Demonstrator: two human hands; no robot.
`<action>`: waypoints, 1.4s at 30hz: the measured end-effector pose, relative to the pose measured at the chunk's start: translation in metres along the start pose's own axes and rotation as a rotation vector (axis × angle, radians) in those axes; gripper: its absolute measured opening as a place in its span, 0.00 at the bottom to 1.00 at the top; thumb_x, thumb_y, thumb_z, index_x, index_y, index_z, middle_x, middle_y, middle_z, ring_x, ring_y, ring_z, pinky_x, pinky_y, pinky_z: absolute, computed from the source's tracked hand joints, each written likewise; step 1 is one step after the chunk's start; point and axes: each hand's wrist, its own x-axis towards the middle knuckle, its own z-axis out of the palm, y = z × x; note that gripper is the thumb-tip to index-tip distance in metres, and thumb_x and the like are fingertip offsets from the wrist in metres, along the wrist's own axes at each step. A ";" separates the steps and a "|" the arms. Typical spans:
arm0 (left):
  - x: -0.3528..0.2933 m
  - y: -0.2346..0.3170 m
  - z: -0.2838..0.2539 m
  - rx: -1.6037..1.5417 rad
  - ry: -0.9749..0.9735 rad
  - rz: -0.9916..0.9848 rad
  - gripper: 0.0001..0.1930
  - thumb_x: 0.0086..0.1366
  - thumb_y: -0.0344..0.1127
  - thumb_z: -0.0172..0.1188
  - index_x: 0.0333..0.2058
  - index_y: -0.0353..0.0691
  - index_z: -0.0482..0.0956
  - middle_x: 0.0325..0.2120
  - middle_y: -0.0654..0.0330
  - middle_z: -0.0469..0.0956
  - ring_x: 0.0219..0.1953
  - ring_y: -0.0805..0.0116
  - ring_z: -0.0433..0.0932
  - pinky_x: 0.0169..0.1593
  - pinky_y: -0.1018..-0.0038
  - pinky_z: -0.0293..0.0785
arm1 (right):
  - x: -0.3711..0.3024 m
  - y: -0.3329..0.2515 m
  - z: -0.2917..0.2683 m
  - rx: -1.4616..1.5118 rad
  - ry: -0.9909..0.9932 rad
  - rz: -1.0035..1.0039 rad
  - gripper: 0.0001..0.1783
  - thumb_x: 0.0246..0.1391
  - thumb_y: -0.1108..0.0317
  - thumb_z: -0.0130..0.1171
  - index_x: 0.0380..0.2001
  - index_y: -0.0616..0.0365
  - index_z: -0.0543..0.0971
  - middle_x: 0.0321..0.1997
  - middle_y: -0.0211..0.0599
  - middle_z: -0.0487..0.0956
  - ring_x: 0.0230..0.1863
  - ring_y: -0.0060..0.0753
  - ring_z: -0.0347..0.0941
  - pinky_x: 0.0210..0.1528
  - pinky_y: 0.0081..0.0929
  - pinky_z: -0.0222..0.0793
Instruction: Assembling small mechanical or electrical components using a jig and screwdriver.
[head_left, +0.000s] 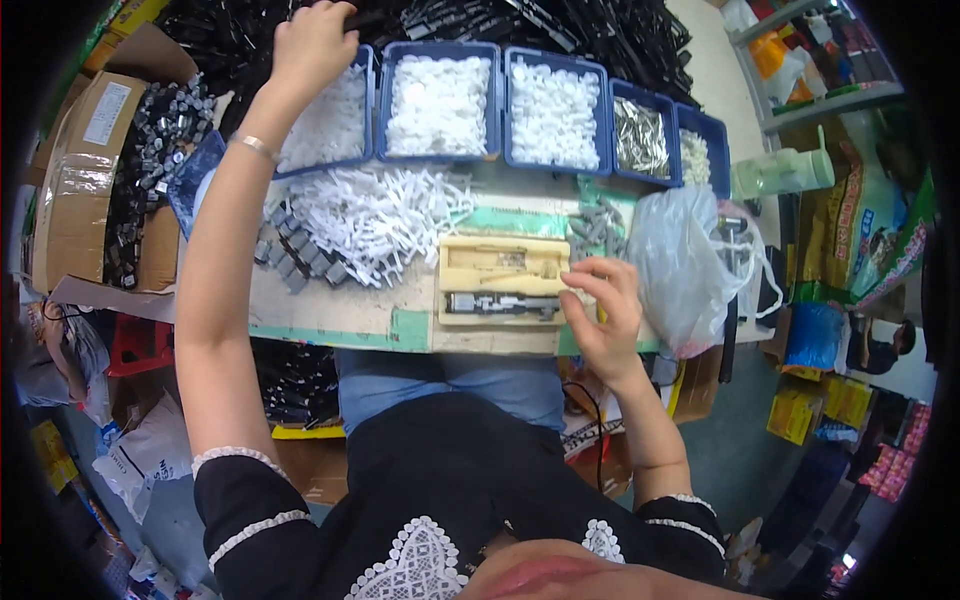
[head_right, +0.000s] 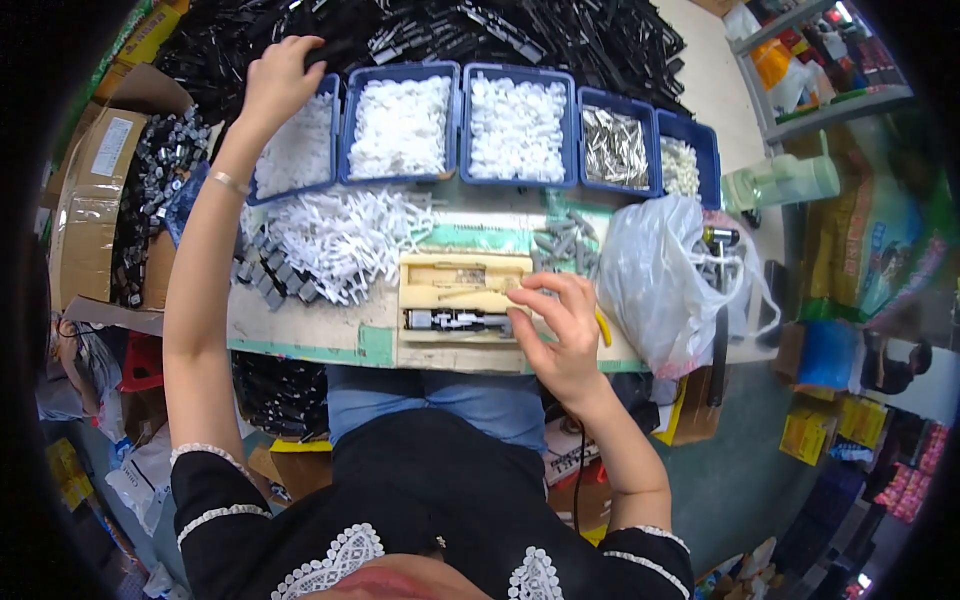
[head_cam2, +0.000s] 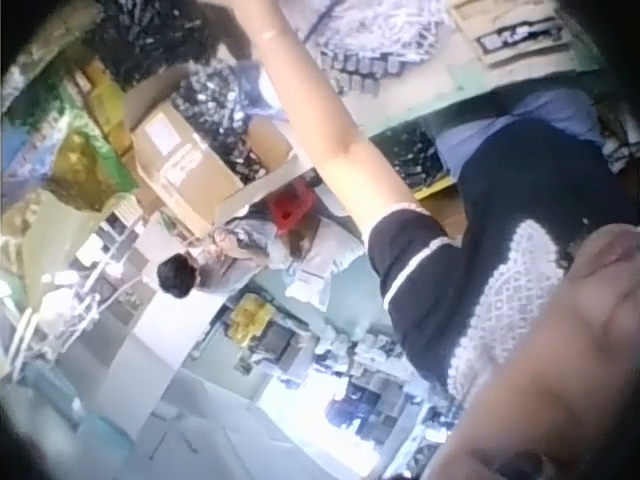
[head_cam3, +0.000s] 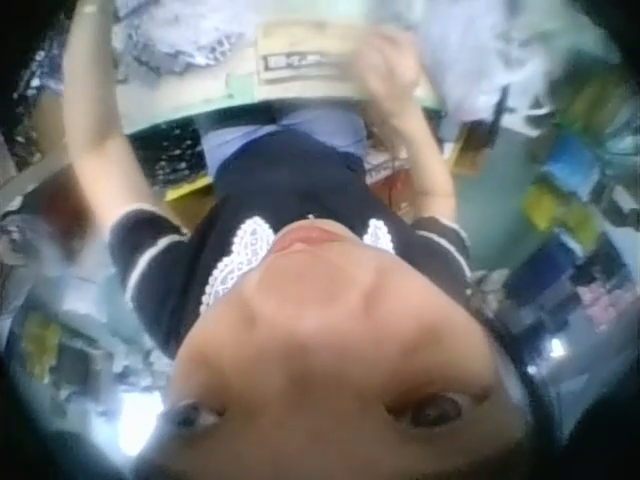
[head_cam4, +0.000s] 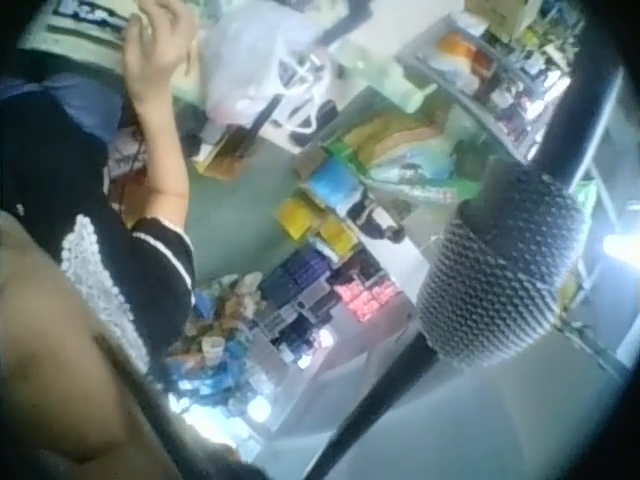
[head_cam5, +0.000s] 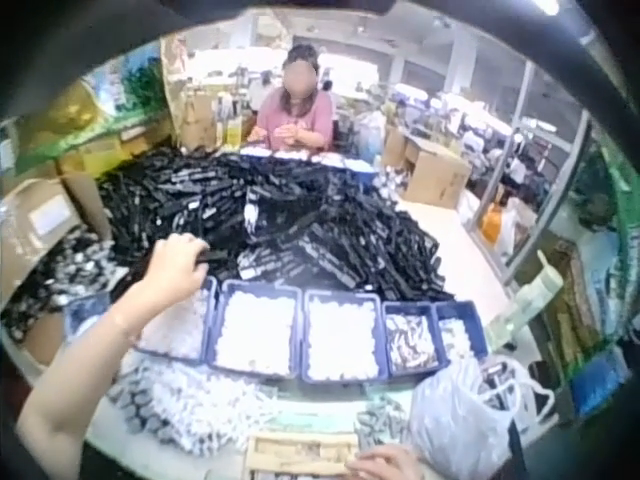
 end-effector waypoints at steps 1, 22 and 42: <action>0.011 -0.004 0.008 0.054 -0.028 0.010 0.16 0.54 0.37 0.57 0.43 0.45 0.76 0.38 0.59 0.76 0.42 0.55 0.75 0.43 0.61 0.71 | 0.002 -0.002 0.000 0.002 -0.010 0.010 0.12 0.39 0.77 0.63 0.32 0.56 0.79 0.37 0.36 0.75 0.40 0.39 0.68 0.44 0.32 0.63; 0.045 0.039 -0.063 -0.769 0.282 -0.148 0.14 0.46 0.32 0.65 0.25 0.36 0.66 0.16 0.61 0.66 0.20 0.73 0.65 0.25 0.76 0.64 | 0.088 -0.023 0.009 0.055 -0.060 -0.143 0.09 0.42 0.76 0.61 0.31 0.58 0.79 0.36 0.37 0.75 0.39 0.39 0.69 0.42 0.31 0.65; -0.159 0.153 -0.104 -1.062 -0.080 0.068 0.25 0.48 0.34 0.69 0.44 0.31 0.74 0.47 0.49 0.73 0.49 0.56 0.73 0.51 0.69 0.69 | 0.050 -0.023 -0.012 0.078 -0.377 -0.164 0.18 0.48 0.67 0.61 0.42 0.64 0.73 0.36 0.46 0.76 0.34 0.46 0.74 0.35 0.32 0.70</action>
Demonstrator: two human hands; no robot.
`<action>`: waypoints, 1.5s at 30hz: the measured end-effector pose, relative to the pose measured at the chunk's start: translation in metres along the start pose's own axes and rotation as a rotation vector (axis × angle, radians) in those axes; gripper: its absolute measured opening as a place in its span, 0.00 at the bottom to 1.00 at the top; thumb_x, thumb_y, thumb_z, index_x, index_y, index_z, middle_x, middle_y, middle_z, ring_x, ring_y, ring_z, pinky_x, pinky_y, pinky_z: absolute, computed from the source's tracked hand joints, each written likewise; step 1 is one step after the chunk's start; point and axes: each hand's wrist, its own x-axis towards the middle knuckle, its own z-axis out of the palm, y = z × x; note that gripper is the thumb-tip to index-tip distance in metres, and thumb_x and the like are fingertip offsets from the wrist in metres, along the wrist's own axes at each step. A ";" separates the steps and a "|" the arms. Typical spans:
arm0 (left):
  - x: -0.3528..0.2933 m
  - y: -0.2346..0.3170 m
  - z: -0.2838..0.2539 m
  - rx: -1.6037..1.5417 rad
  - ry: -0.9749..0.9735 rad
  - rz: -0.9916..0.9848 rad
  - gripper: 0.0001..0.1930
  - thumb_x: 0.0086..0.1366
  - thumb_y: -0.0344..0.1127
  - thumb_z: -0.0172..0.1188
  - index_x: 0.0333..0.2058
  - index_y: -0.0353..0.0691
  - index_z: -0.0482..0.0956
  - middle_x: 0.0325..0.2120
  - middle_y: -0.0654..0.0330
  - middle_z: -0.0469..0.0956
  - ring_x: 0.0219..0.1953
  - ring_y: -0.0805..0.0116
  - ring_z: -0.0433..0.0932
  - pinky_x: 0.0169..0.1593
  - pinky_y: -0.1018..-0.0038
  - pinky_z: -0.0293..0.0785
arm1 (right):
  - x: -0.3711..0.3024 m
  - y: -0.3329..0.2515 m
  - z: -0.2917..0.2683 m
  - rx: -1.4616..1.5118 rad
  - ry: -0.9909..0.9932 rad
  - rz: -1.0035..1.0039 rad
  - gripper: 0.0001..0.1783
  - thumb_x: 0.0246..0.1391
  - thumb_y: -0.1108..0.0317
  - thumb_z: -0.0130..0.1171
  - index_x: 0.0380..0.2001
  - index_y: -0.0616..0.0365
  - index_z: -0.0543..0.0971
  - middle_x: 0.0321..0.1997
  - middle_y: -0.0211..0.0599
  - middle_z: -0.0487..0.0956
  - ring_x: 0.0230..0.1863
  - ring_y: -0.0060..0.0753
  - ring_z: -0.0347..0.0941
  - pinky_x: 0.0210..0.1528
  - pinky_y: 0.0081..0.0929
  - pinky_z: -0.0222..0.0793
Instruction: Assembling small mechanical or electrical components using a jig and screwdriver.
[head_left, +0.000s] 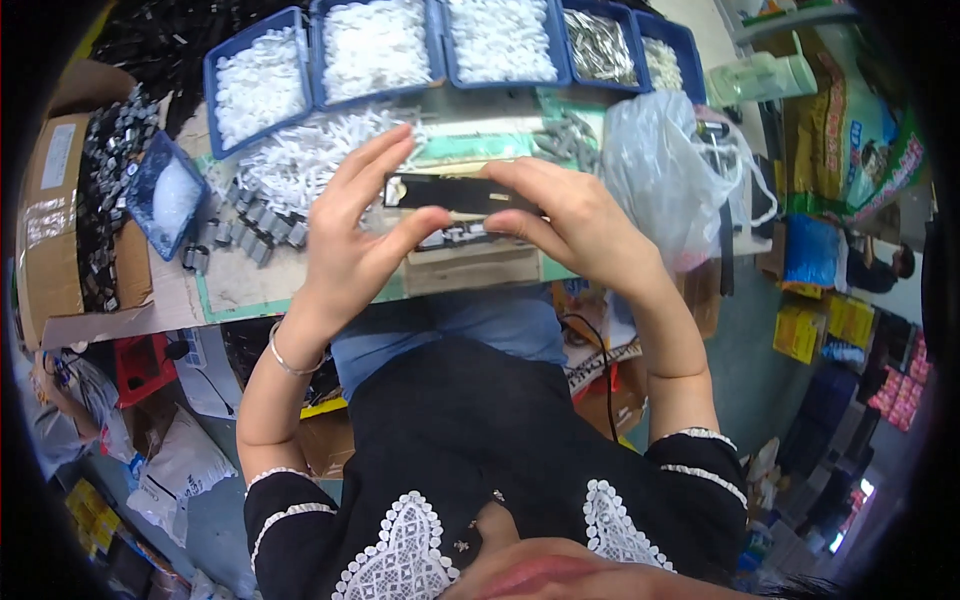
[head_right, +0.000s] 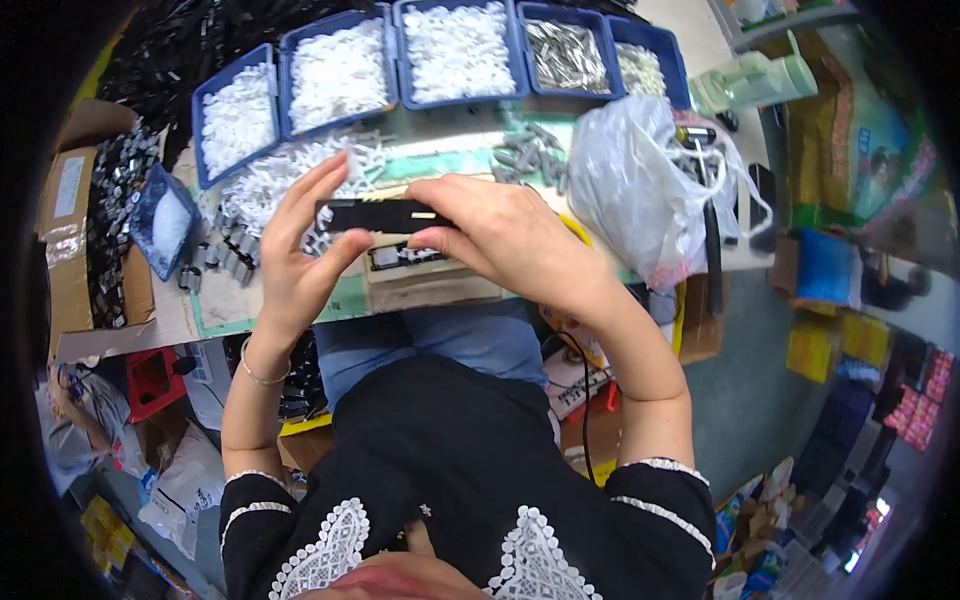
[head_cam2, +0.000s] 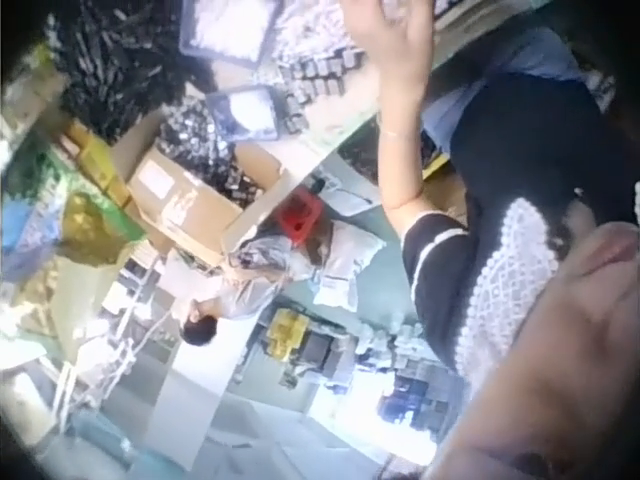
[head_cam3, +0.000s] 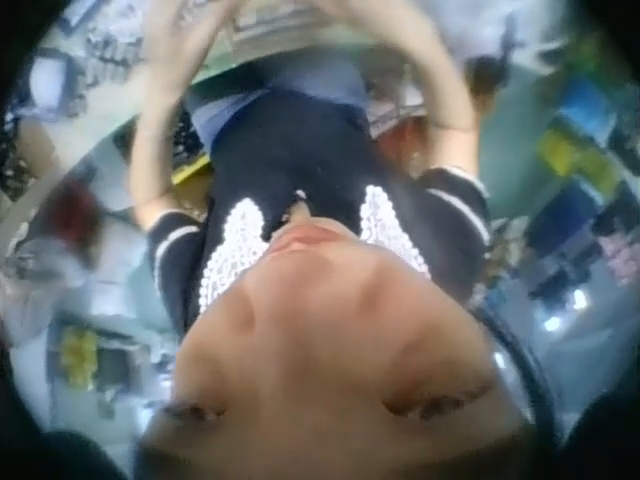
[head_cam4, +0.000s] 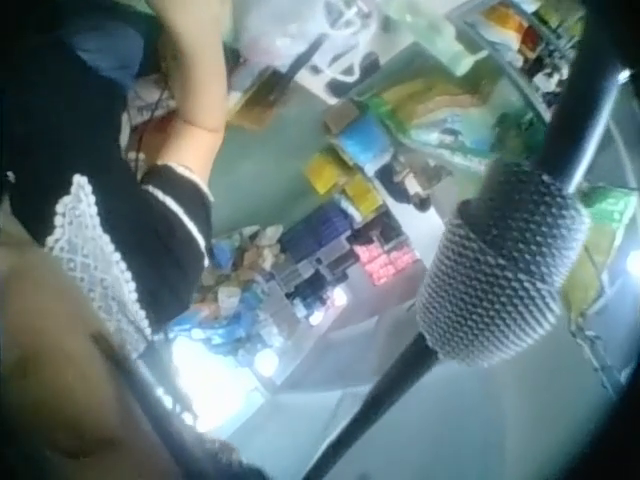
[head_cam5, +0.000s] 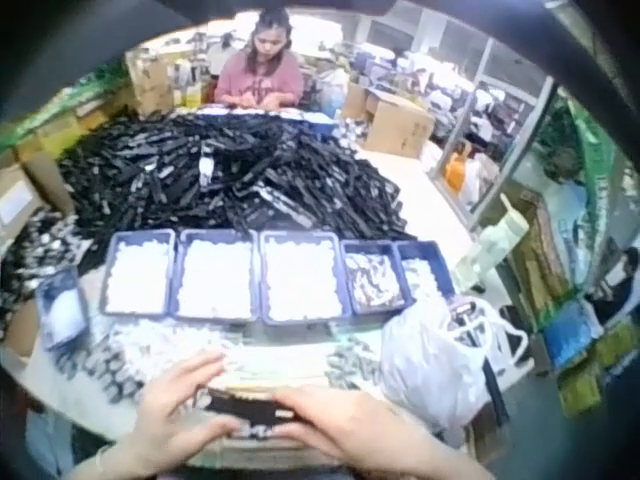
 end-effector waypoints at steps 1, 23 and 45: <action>-0.003 0.009 0.002 -0.029 0.056 -0.019 0.24 0.47 0.33 0.69 0.44 0.32 0.75 0.46 0.49 0.74 0.47 0.56 0.74 0.49 0.69 0.69 | -0.007 -0.004 0.001 0.009 -0.005 0.030 0.18 0.48 0.67 0.61 0.41 0.65 0.73 0.36 0.46 0.76 0.34 0.47 0.74 0.35 0.33 0.69; -0.041 0.008 0.026 0.315 -0.082 0.145 0.11 0.47 0.30 0.65 0.33 0.41 0.79 0.33 0.63 0.78 0.38 0.64 0.74 0.45 0.68 0.63 | -0.126 0.145 -0.133 -0.685 0.293 0.810 0.15 0.47 0.63 0.57 0.35 0.63 0.74 0.31 0.56 0.77 0.35 0.55 0.74 0.38 0.41 0.67; -0.040 0.011 0.063 0.643 -0.197 0.290 0.05 0.52 0.26 0.57 0.28 0.30 0.75 0.31 0.51 0.76 0.32 0.63 0.75 0.34 0.72 0.72 | -0.075 -0.005 -0.011 -0.143 0.424 0.214 0.11 0.56 0.71 0.52 0.39 0.67 0.75 0.30 0.41 0.78 0.29 0.30 0.73 0.28 0.23 0.66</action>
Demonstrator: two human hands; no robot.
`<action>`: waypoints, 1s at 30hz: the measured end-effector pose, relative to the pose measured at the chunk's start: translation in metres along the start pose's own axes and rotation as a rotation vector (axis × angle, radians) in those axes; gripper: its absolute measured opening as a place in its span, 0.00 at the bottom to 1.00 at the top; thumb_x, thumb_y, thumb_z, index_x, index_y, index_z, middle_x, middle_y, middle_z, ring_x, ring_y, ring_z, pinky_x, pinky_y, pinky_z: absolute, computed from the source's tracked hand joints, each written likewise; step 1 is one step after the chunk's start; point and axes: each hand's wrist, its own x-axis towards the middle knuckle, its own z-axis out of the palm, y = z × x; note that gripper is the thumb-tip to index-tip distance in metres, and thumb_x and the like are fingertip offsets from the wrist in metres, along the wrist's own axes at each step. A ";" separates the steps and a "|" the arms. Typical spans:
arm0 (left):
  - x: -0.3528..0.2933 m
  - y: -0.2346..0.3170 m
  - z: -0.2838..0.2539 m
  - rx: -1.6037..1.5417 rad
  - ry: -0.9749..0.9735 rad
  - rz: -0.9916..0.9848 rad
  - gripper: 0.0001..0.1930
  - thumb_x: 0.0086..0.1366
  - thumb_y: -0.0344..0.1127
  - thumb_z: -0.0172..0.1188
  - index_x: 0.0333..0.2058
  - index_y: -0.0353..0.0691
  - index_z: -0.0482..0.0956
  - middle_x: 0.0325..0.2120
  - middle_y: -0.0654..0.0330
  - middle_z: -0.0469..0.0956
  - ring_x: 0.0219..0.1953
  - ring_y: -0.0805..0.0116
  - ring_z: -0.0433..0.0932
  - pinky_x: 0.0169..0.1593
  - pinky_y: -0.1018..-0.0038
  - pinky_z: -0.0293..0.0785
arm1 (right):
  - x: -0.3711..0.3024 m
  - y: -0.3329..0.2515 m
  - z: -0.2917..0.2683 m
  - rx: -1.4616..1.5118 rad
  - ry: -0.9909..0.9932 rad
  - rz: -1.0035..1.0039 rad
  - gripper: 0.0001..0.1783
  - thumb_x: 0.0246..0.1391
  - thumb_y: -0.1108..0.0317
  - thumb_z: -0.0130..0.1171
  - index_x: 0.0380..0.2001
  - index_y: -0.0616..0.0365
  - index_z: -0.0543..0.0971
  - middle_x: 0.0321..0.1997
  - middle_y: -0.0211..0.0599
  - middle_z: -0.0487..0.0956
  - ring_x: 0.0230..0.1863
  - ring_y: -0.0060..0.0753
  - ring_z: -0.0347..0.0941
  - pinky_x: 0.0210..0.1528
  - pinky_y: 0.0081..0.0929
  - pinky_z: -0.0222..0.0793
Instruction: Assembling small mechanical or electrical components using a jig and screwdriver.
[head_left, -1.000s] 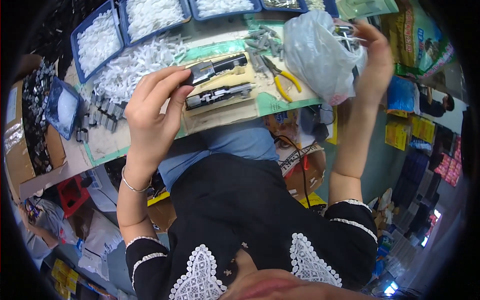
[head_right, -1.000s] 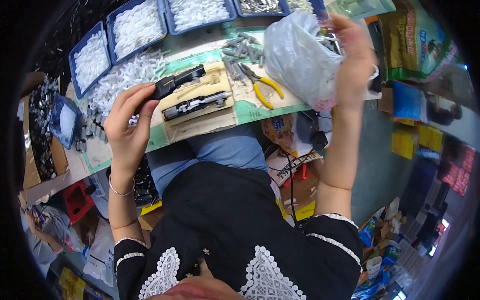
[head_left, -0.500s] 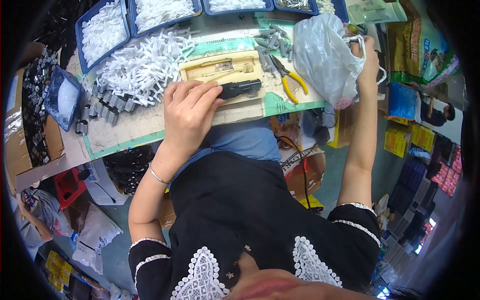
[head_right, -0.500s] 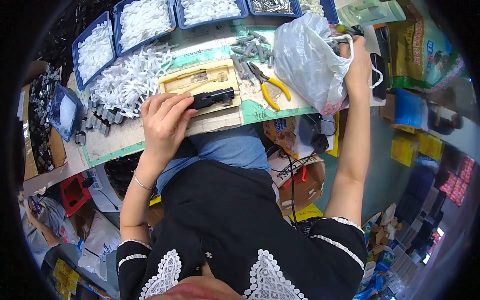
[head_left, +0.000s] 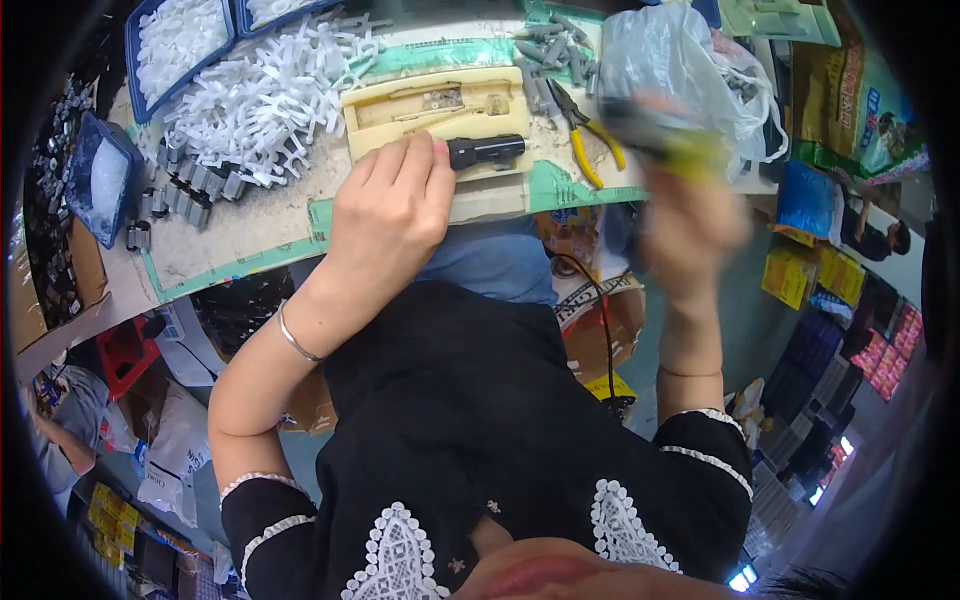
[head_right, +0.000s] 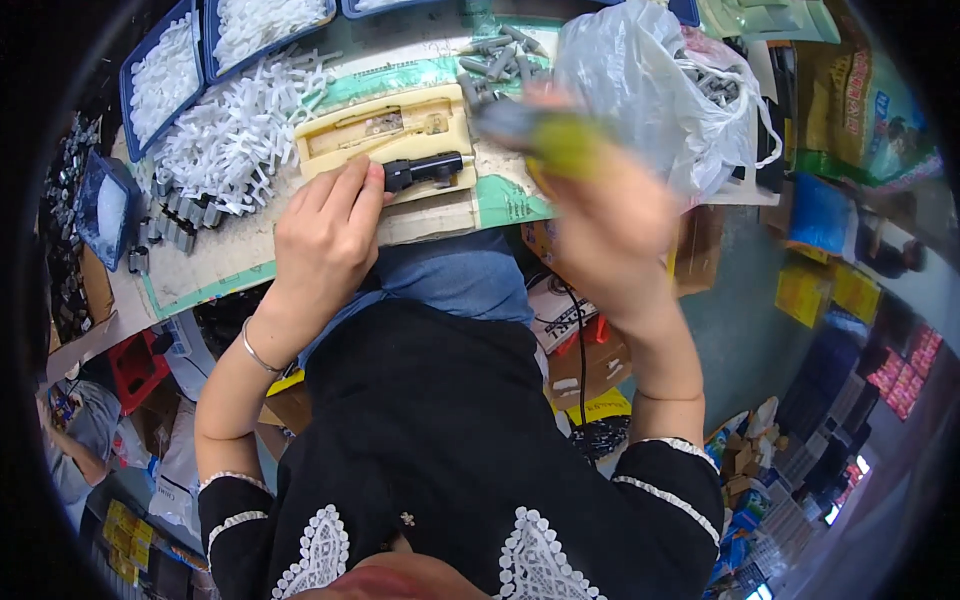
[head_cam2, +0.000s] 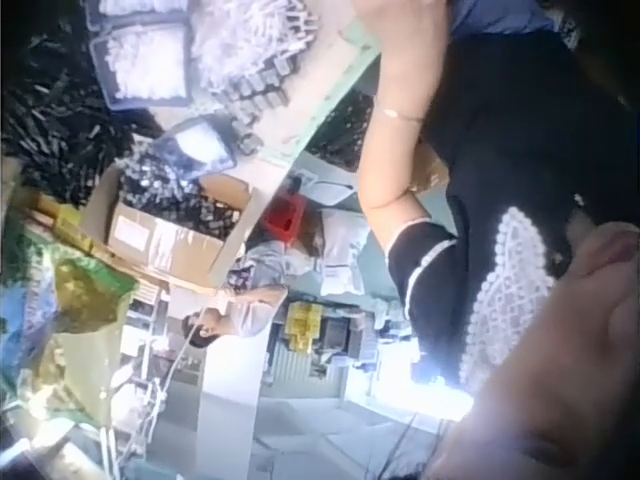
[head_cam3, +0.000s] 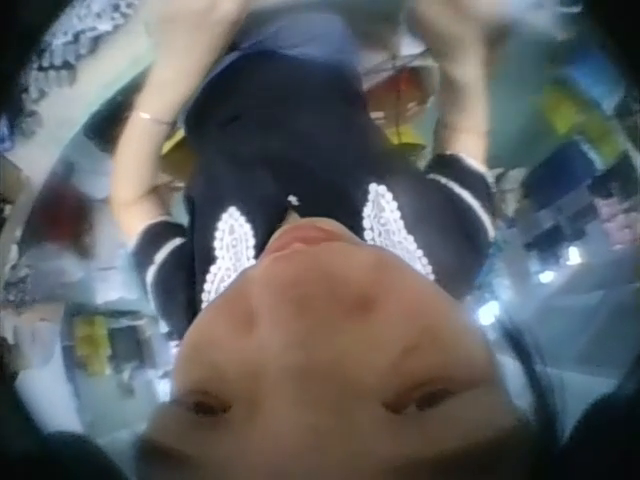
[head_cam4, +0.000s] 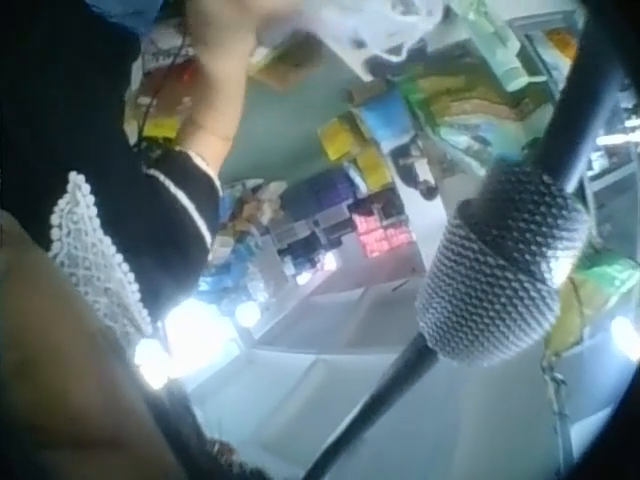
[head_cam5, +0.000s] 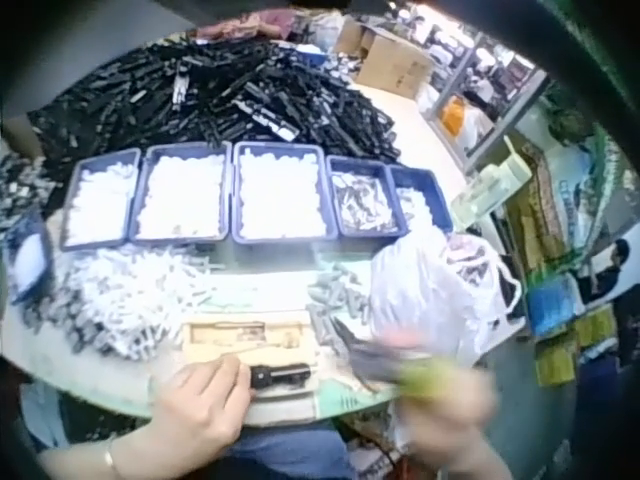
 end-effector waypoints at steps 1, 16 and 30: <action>0.002 0.000 -0.001 -0.010 0.000 0.005 0.05 0.52 0.26 0.57 0.28 0.30 0.75 0.31 0.51 0.76 0.32 0.63 0.75 0.34 0.72 0.72 | 0.000 0.001 0.012 -0.148 -0.243 -0.009 0.13 0.54 0.72 0.53 0.42 0.67 0.75 0.31 0.45 0.78 0.31 0.37 0.75 0.30 0.27 0.68; -0.001 0.007 0.003 0.125 0.042 0.038 0.04 0.54 0.24 0.56 0.27 0.27 0.75 0.30 0.47 0.76 0.33 0.59 0.76 0.36 0.73 0.74 | -0.017 -0.012 0.034 -0.002 -0.238 0.065 0.15 0.54 0.69 0.55 0.45 0.61 0.75 0.26 0.43 0.75 0.26 0.46 0.72 0.28 0.36 0.67; -0.003 0.003 -0.002 -0.071 0.018 -0.114 0.12 0.50 0.29 0.61 0.35 0.33 0.77 0.36 0.55 0.77 0.35 0.59 0.75 0.42 0.66 0.73 | -0.016 -0.010 0.015 0.134 -0.089 0.452 0.10 0.58 0.66 0.50 0.33 0.63 0.74 0.25 0.49 0.74 0.27 0.53 0.70 0.27 0.38 0.64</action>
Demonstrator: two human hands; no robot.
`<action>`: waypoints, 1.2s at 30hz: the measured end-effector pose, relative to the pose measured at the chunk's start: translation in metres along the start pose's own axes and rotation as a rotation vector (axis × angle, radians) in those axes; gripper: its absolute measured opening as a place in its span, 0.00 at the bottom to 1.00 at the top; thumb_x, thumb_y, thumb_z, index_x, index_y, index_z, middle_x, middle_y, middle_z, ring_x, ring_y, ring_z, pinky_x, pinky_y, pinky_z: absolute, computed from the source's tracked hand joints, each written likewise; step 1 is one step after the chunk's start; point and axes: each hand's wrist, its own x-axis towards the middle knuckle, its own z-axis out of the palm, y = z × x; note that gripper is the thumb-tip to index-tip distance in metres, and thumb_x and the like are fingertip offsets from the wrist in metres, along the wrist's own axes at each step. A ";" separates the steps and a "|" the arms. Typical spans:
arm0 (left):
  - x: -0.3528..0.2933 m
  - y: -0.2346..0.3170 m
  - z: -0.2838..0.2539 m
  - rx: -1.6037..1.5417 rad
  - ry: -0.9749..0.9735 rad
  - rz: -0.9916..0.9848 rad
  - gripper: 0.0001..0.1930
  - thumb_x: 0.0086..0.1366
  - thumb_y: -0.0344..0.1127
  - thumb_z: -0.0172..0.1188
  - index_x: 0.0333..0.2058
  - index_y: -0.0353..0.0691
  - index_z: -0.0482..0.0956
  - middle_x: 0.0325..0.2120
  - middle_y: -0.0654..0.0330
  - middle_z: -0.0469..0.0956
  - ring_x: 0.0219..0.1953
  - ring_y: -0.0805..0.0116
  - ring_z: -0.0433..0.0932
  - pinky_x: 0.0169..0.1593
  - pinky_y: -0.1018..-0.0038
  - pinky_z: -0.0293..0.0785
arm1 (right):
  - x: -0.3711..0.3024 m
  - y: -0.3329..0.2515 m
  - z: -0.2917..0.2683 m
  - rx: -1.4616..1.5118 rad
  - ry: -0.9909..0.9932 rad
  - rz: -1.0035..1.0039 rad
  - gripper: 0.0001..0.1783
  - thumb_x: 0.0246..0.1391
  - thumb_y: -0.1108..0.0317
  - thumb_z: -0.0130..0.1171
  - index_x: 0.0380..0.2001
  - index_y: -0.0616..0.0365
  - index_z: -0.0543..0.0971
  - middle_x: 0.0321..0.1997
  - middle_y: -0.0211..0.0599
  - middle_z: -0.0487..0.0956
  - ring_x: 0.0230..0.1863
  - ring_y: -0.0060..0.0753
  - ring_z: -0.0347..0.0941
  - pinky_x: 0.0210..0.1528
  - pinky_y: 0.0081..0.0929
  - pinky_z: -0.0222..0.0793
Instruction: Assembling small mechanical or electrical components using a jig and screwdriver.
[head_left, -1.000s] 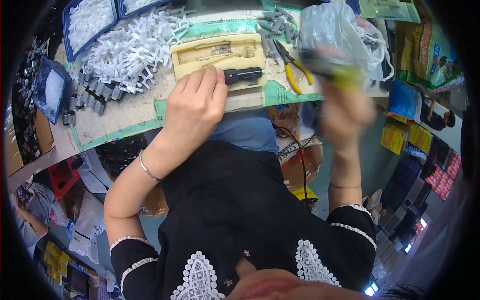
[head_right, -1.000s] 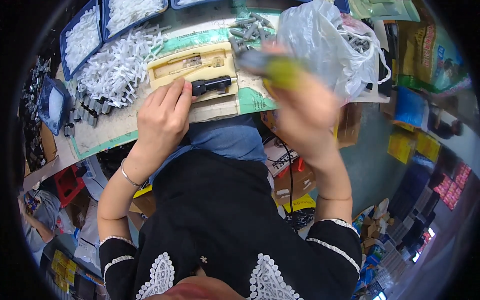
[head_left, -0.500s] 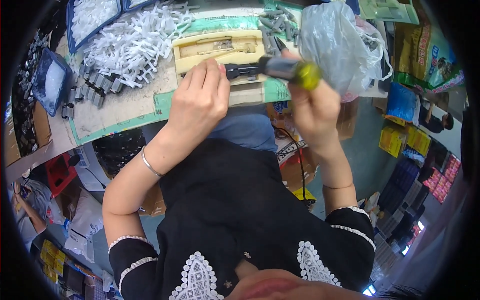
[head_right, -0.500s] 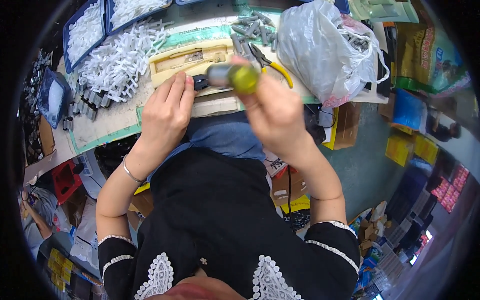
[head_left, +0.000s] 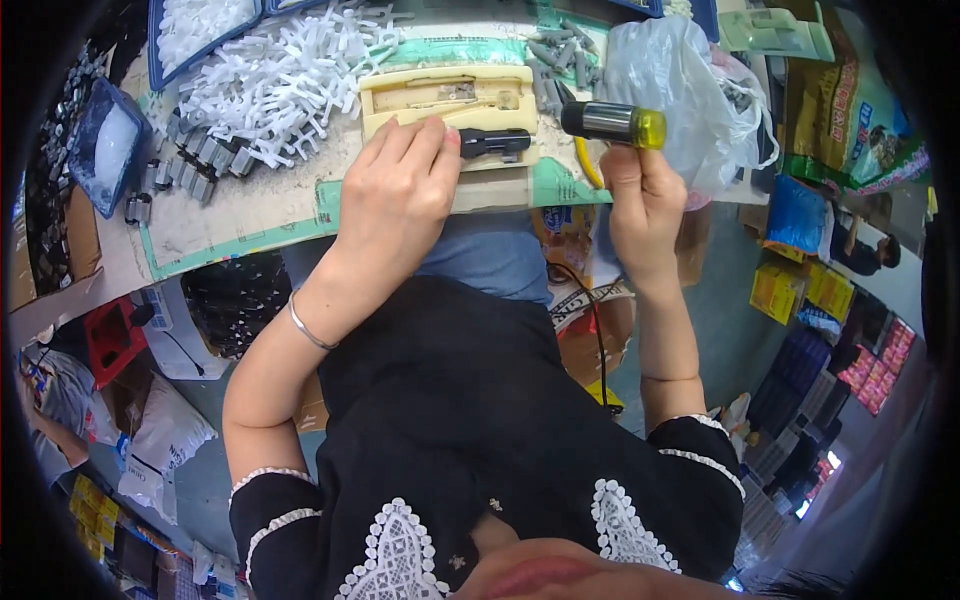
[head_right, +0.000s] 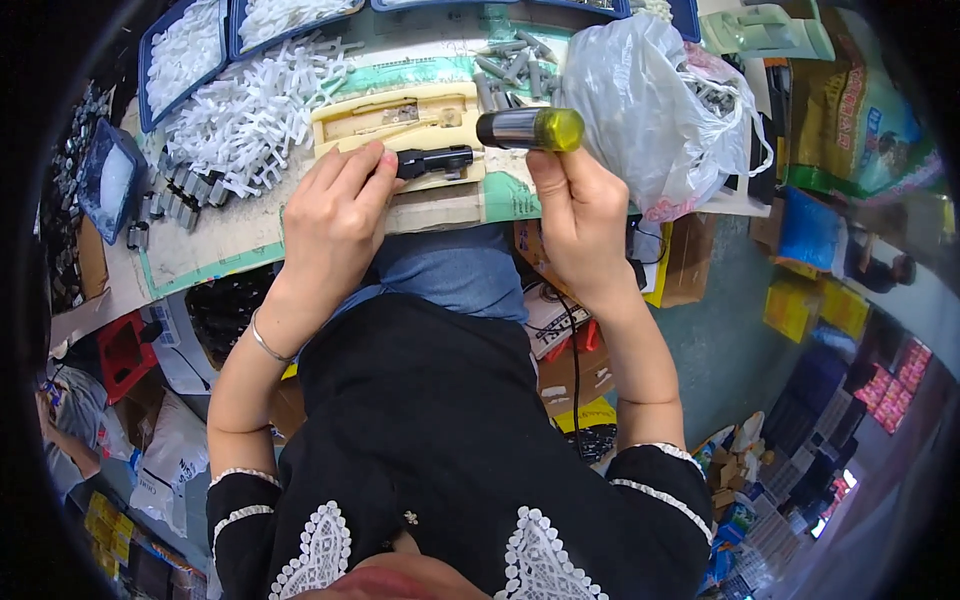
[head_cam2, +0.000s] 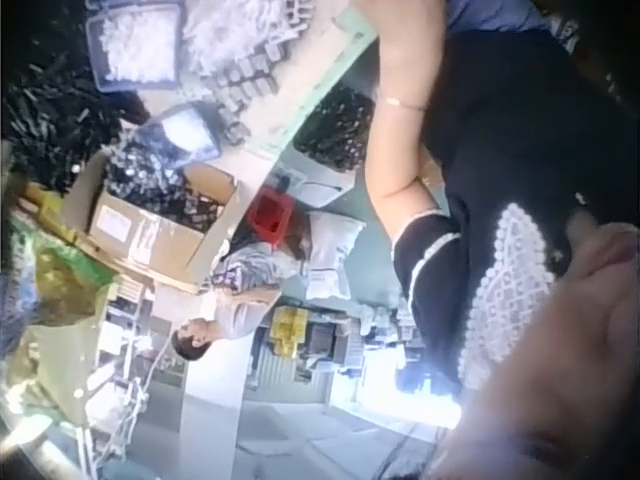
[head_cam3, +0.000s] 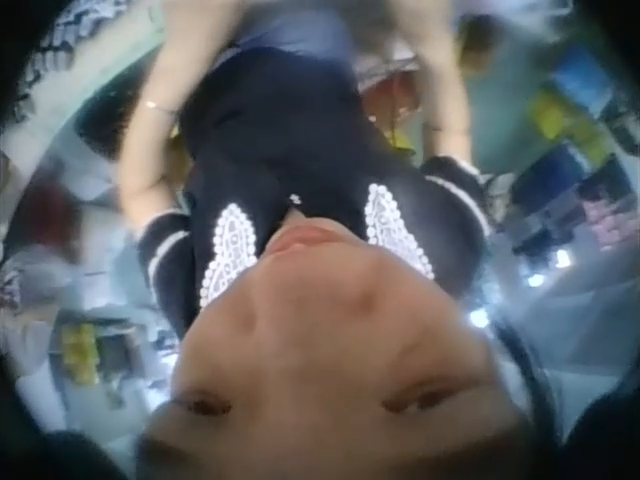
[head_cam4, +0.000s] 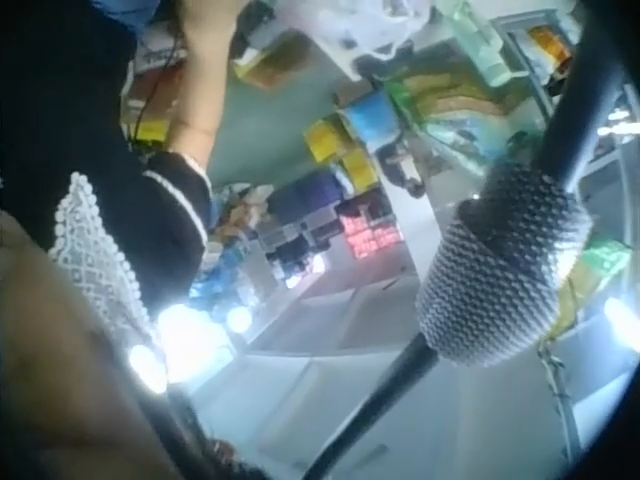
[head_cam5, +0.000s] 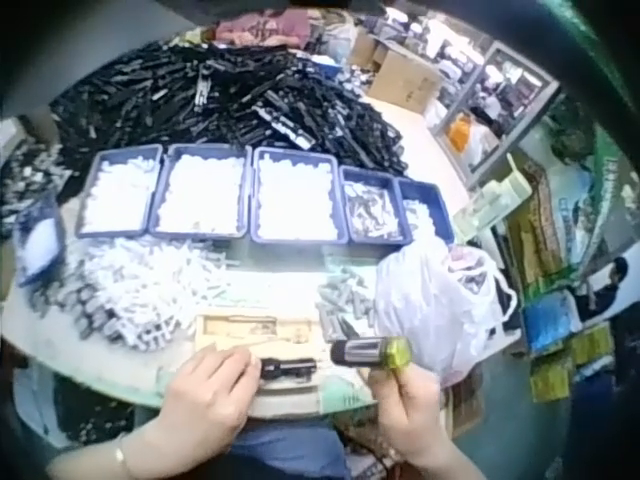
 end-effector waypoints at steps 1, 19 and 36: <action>-0.001 0.002 -0.001 -0.003 0.001 0.002 0.12 0.50 0.29 0.61 0.35 0.33 0.77 0.36 0.55 0.77 0.35 0.59 0.75 0.42 0.66 0.73 | 0.000 0.005 0.002 -0.003 0.002 0.001 0.10 0.58 0.66 0.50 0.33 0.63 0.74 0.25 0.49 0.74 0.27 0.53 0.70 0.27 0.38 0.64; -0.051 0.041 0.027 0.152 -0.046 -0.133 0.03 0.47 0.32 0.53 0.18 0.42 0.71 0.55 0.56 0.68 0.09 0.77 0.65 0.17 0.80 0.60 | 0.030 -0.033 0.047 -0.078 -0.262 -0.453 0.14 0.55 0.63 0.52 0.42 0.57 0.72 0.24 0.42 0.77 0.26 0.47 0.75 0.24 0.37 0.69; -0.056 0.034 0.026 -0.039 -0.027 -0.178 0.02 0.47 0.30 0.53 0.23 0.42 0.73 0.47 0.59 0.74 0.13 0.73 0.70 0.21 0.77 0.67 | 0.049 -0.034 0.094 -0.271 -0.378 -0.559 0.11 0.55 0.62 0.52 0.35 0.59 0.72 0.21 0.45 0.75 0.23 0.48 0.73 0.23 0.40 0.67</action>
